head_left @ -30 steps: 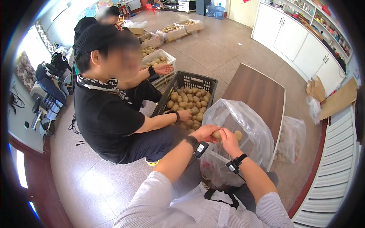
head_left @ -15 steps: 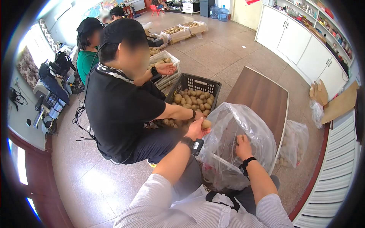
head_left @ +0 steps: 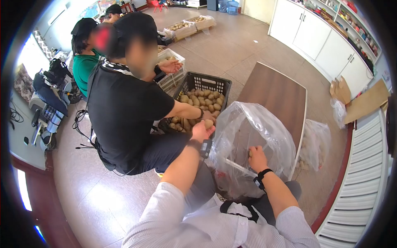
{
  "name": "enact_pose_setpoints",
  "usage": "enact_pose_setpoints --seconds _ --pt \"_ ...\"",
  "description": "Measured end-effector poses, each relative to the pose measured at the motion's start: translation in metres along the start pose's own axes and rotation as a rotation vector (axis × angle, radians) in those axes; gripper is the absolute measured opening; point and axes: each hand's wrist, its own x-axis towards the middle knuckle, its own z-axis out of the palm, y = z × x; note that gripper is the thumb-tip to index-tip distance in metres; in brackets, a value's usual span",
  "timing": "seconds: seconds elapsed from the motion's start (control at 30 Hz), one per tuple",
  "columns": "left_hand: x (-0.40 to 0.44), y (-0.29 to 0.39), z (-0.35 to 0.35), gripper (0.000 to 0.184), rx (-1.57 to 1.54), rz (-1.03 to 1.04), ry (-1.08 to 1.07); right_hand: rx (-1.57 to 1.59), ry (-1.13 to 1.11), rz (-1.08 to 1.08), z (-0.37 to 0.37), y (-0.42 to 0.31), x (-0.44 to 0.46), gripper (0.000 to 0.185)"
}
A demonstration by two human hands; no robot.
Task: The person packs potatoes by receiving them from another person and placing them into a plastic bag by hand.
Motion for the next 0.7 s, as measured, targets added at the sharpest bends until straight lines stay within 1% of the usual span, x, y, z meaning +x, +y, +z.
enact_pose_setpoints --seconds 0.17,0.23,0.27,0.3,0.33,0.37,0.43,0.53,0.57,0.63,0.7 --pt "0.013 0.000 -0.009 0.028 -0.037 -0.034 0.063 0.196 -0.011 0.054 -0.003 -0.003 -0.010 0.036" --pt "0.025 -0.008 -0.025 0.027 0.582 0.304 -0.174 0.240 0.005 0.028 0.012 0.007 -0.009 0.039" --pt "0.027 -0.008 -0.026 0.027 0.583 0.301 -0.177 0.284 0.020 0.000 0.021 0.013 -0.008 0.042" --pt "0.024 -0.005 -0.022 0.027 0.366 0.215 -0.117 0.284 0.021 0.003 0.018 0.009 -0.010 0.042" --pt "0.020 -0.003 -0.018 0.027 0.149 0.127 -0.057 0.367 0.001 0.088 0.015 0.004 -0.012 0.043" --pt "0.017 -0.001 -0.013 0.027 0.151 0.125 -0.059 0.450 -0.019 0.173 0.013 -0.002 -0.013 0.044" --pt "0.020 -0.002 -0.014 0.029 0.009 0.060 0.047 0.479 -0.014 0.189 0.015 -0.005 -0.014 0.045" --pt "0.029 -0.003 -0.023 0.032 -0.046 0.009 0.026 0.569 -0.026 0.200 0.018 -0.009 -0.015 0.047" --pt "0.052 -0.011 -0.042 0.032 -0.045 0.007 0.024 0.630 -0.046 0.199 0.018 -0.010 -0.015 0.048" --pt "0.113 -0.033 -0.093 0.030 1.294 0.735 -0.187 0.691 -0.070 0.226 0.008 -0.020 -0.015 0.048" --pt "0.131 -0.036 -0.107 0.029 1.306 0.749 -0.203 0.752 -0.096 0.251 0.008 -0.022 -0.015 0.048"
